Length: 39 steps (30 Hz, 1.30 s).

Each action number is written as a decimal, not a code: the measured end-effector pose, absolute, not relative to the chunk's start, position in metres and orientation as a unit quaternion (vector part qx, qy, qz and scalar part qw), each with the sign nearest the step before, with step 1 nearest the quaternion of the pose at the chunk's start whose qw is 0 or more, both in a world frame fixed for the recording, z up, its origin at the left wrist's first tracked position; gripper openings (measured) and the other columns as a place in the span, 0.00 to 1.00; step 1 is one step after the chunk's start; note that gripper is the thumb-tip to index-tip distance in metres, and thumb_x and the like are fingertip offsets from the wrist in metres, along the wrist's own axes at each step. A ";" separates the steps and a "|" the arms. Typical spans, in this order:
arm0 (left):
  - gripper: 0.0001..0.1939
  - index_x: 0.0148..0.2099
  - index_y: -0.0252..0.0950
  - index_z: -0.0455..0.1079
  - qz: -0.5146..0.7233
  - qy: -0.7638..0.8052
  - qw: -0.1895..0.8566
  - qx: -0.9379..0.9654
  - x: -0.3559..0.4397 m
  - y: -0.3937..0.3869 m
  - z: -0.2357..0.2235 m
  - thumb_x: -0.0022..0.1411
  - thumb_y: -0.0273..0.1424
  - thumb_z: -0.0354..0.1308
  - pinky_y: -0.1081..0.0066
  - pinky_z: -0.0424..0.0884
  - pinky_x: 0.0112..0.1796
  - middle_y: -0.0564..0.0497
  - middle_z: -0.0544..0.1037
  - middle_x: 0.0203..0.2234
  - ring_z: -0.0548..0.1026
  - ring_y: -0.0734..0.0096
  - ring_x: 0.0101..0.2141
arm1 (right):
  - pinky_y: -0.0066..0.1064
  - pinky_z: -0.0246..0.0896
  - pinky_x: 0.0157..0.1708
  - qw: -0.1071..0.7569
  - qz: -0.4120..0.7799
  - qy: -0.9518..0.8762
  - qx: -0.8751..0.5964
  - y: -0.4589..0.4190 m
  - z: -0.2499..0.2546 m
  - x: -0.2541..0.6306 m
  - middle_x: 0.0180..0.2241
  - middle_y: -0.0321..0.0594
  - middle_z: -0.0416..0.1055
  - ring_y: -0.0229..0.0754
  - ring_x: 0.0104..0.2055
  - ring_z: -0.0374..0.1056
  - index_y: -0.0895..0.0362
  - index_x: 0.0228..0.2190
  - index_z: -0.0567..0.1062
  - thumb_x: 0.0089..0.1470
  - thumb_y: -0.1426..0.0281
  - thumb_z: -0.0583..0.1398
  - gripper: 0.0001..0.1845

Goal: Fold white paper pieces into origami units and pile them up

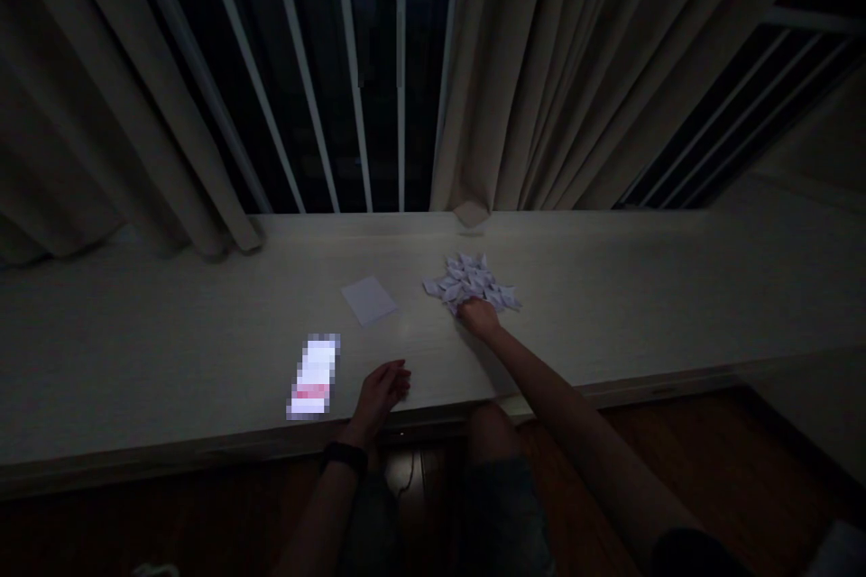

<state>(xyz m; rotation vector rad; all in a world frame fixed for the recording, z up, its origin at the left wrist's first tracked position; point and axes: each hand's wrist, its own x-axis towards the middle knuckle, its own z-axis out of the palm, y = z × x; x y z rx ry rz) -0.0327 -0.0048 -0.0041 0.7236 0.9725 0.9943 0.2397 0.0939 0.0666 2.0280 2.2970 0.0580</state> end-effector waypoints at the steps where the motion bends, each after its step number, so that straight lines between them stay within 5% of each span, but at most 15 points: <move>1: 0.26 0.48 0.31 0.71 0.449 0.436 0.710 0.324 -0.033 -0.004 -0.005 0.52 0.44 0.64 0.72 0.70 0.31 0.41 0.76 0.37 0.74 0.73 0.30 | 0.30 0.59 0.43 0.038 0.019 0.749 0.662 0.095 0.065 0.241 0.41 0.52 0.75 0.46 0.46 0.68 0.61 0.38 0.78 0.56 0.74 0.53 0.14; 9: 0.25 0.46 0.30 0.71 0.455 0.433 0.715 0.307 -0.031 -0.003 -0.004 0.50 0.41 0.66 0.72 0.70 0.31 0.43 0.77 0.34 0.74 0.73 0.29 | 0.31 0.58 0.43 0.020 0.028 0.729 0.684 0.102 0.061 0.249 0.42 0.51 0.74 0.46 0.46 0.68 0.60 0.39 0.77 0.57 0.72 0.52 0.15; 16: 0.22 0.44 0.31 0.71 0.458 0.432 0.713 0.308 -0.031 -0.006 0.000 0.49 0.38 0.67 0.72 0.71 0.32 0.44 0.77 0.34 0.75 0.73 0.30 | 0.27 0.56 0.39 -0.207 0.035 0.626 0.751 0.059 0.036 0.249 0.41 0.44 0.75 0.42 0.41 0.70 0.56 0.42 0.76 0.62 0.65 0.49 0.18; 22: 0.22 0.42 0.30 0.71 0.412 0.470 0.671 0.399 -0.026 -0.002 -0.001 0.48 0.38 0.66 0.69 0.72 0.31 0.44 0.77 0.30 0.76 0.69 0.28 | 0.25 0.56 0.37 -0.279 -0.062 0.622 0.729 -0.003 -0.009 0.209 0.36 0.39 0.77 0.39 0.37 0.71 0.54 0.37 0.77 0.59 0.65 0.52 0.15; 26: 0.17 0.40 0.31 0.72 0.331 0.539 0.500 0.592 -0.029 0.023 0.008 0.56 0.41 0.57 0.66 0.71 0.28 0.46 0.77 0.24 0.74 0.66 0.25 | 0.25 0.55 0.36 -0.291 -0.067 0.607 0.736 -0.014 -0.016 0.195 0.34 0.38 0.76 0.38 0.35 0.70 0.54 0.35 0.77 0.59 0.66 0.52 0.13; 29: 0.15 0.42 0.34 0.73 0.308 0.588 0.227 0.713 -0.040 0.056 0.024 0.60 0.38 0.51 0.62 0.69 0.42 0.43 0.78 0.39 0.75 0.60 0.39 | 0.25 0.54 0.37 -0.287 -0.048 0.614 0.734 -0.014 -0.015 0.192 0.34 0.39 0.76 0.38 0.35 0.69 0.55 0.35 0.76 0.59 0.68 0.51 0.13; 32: 0.19 0.51 0.33 0.69 0.241 0.562 0.070 0.788 -0.052 0.095 0.038 0.62 0.38 0.51 0.60 0.62 0.52 0.40 0.71 0.51 0.69 0.56 0.51 | 0.25 0.53 0.37 -0.272 -0.037 0.623 0.733 -0.014 -0.013 0.191 0.33 0.40 0.75 0.38 0.35 0.68 0.56 0.34 0.75 0.59 0.69 0.50 0.13; 35: 0.29 0.57 0.31 0.64 0.140 0.569 0.009 0.810 -0.060 0.129 0.042 0.56 0.41 0.58 0.56 0.55 0.56 0.36 0.61 0.60 0.58 0.48 0.59 | 0.26 0.53 0.37 -0.260 -0.037 0.629 0.732 -0.014 -0.012 0.190 0.32 0.41 0.74 0.39 0.35 0.68 0.56 0.34 0.75 0.60 0.70 0.49 0.14; 39: 0.26 0.56 0.31 0.65 0.052 0.584 0.036 0.809 -0.066 0.149 0.040 0.60 0.42 0.55 0.60 0.59 0.52 0.34 0.64 0.57 0.65 0.52 0.55 | 0.27 0.54 0.36 -0.252 -0.037 0.624 0.739 -0.014 -0.011 0.190 0.33 0.42 0.74 0.40 0.35 0.68 0.56 0.35 0.75 0.60 0.70 0.49 0.14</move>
